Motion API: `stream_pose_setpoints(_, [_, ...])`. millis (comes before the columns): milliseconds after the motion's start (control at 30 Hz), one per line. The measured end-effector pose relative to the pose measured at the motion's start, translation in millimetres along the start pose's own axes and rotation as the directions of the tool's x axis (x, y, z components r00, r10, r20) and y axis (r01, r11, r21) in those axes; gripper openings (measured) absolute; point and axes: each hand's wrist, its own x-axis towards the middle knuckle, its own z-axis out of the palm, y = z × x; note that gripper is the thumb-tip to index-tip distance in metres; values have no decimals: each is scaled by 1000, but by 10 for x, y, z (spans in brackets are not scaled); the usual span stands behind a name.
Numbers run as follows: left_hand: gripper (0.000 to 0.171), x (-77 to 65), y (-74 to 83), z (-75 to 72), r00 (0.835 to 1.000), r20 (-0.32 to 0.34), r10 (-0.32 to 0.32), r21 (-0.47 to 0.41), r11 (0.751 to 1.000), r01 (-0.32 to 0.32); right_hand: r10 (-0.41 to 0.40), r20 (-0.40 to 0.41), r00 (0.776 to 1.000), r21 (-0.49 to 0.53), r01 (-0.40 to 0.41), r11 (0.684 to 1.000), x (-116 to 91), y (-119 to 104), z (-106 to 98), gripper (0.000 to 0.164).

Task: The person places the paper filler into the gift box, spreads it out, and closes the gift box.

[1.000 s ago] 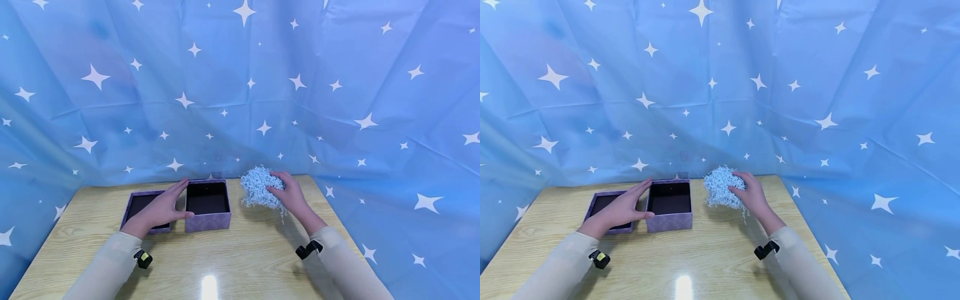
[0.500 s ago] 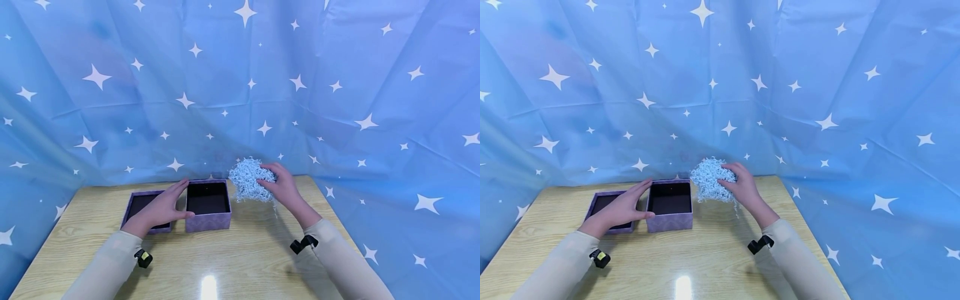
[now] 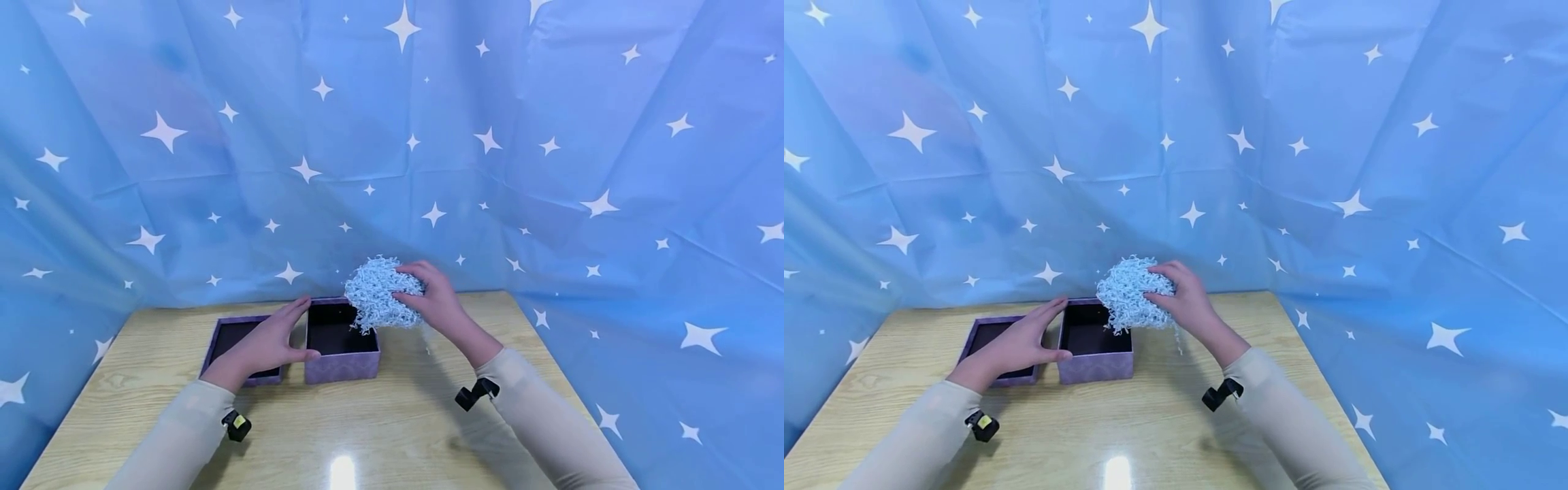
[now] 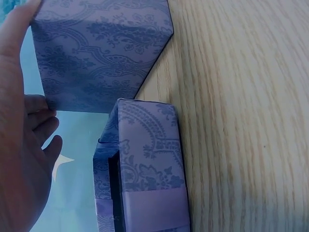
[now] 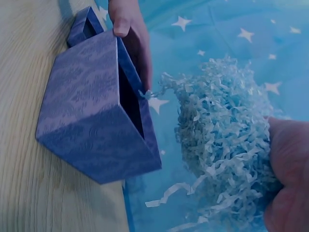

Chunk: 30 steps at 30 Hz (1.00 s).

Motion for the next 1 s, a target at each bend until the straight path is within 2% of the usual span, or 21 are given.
stream_pose_setpoints(467, [122, 17, -31, 73, 1000, 1, 6, 14, 1000, -6, -25, 81, 996, 4, 25, 1000, 68, -97, 262, 50])
stream_pose_setpoints(767, [122, 22, -33, 42, 1000, 5, -8, 11, 1000, 8, -51, 121, 991, -5, 52, 999, 137, -179, 447, 48])
stream_pose_setpoints(1000, [123, 32, -58, 23, 1000, -10, 12, 24, 1000, -11, -76, 142, 987, 5, 77, 997, 155, -179, 573, 47])
